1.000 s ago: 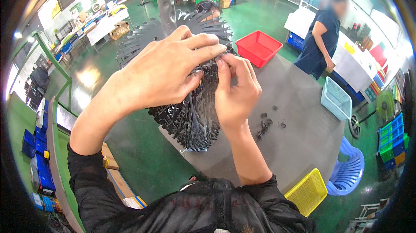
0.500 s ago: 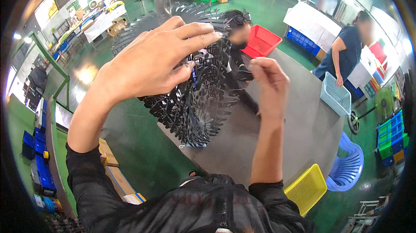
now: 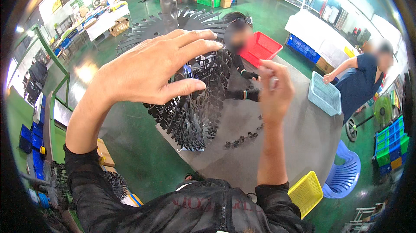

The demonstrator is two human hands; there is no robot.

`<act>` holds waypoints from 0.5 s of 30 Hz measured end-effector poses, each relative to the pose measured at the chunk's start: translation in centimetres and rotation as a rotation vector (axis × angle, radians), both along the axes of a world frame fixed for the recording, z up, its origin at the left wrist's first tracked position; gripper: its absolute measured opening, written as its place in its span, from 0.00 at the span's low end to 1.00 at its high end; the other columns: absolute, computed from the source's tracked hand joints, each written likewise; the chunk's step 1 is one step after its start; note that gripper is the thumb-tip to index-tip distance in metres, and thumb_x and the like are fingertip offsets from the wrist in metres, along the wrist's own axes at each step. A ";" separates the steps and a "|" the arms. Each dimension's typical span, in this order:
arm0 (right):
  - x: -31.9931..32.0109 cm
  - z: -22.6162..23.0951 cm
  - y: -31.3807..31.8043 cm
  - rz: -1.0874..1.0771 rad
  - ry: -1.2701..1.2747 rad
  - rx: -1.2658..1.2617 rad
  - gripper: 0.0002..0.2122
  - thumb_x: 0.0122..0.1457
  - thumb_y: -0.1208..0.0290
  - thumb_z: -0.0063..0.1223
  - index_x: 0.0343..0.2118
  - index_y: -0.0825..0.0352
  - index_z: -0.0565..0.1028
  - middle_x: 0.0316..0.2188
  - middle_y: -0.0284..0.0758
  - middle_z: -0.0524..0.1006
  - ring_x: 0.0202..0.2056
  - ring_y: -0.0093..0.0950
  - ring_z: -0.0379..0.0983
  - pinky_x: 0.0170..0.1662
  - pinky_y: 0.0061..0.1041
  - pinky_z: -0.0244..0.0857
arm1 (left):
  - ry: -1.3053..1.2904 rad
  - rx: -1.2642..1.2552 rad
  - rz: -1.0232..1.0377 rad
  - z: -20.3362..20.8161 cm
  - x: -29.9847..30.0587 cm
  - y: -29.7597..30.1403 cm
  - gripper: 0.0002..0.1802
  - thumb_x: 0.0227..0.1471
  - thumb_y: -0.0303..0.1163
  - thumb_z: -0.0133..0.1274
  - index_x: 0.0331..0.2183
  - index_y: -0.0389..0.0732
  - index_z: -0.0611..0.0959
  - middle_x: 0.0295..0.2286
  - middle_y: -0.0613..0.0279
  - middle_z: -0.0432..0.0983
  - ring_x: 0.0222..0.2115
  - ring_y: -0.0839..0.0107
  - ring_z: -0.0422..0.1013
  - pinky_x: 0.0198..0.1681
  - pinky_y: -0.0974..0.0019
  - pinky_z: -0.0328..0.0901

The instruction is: The person places circular brush segments onto a vertical metal rod by hand, aligning them with the segments already on the shaft. The person then moves the rod to a hanging rack and begins working on another rod at the assembly table with other workers.

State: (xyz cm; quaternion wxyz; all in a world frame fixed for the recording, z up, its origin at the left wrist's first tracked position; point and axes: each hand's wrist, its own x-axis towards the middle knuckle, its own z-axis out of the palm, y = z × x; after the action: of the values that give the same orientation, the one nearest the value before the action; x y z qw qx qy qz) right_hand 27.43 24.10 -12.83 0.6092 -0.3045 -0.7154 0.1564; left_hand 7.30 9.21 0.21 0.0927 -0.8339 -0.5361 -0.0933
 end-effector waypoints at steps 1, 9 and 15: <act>-1.6 1.1 -2.1 0.061 -0.002 0.117 0.06 0.53 0.75 0.58 0.35 0.64 0.77 0.31 0.35 0.77 0.31 0.31 0.73 0.38 0.29 0.67 | 0.003 0.002 0.011 0.0 -0.1 -0.1 0.36 0.50 0.42 0.55 0.57 0.40 0.64 0.56 0.49 0.60 0.56 0.50 0.59 0.59 0.53 0.55; -6.1 2.3 -4.7 -0.017 0.104 0.127 0.05 0.53 0.71 0.59 0.32 0.63 0.77 0.28 0.32 0.77 0.31 0.33 0.72 0.36 0.31 0.64 | 0.016 0.056 0.055 0.3 1.9 0.5 0.32 0.49 0.36 0.54 0.55 0.38 0.66 0.54 0.50 0.63 0.54 0.51 0.62 0.57 0.54 0.58; -6.9 2.2 -4.8 0.100 0.242 0.119 0.04 0.51 0.79 0.57 0.31 0.67 0.76 0.26 0.36 0.76 0.28 0.34 0.71 0.32 0.30 0.65 | 0.036 0.181 0.218 -0.4 3.9 0.9 0.25 0.48 0.32 0.55 0.49 0.37 0.75 0.50 0.52 0.70 0.49 0.54 0.68 0.50 0.55 0.65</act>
State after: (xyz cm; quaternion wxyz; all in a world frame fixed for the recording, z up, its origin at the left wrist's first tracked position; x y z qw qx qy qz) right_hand 20.57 19.34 -10.62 0.6995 -0.2107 -0.6590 0.1791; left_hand 11.24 10.08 -0.16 0.1867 -0.7603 -0.6113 -0.1158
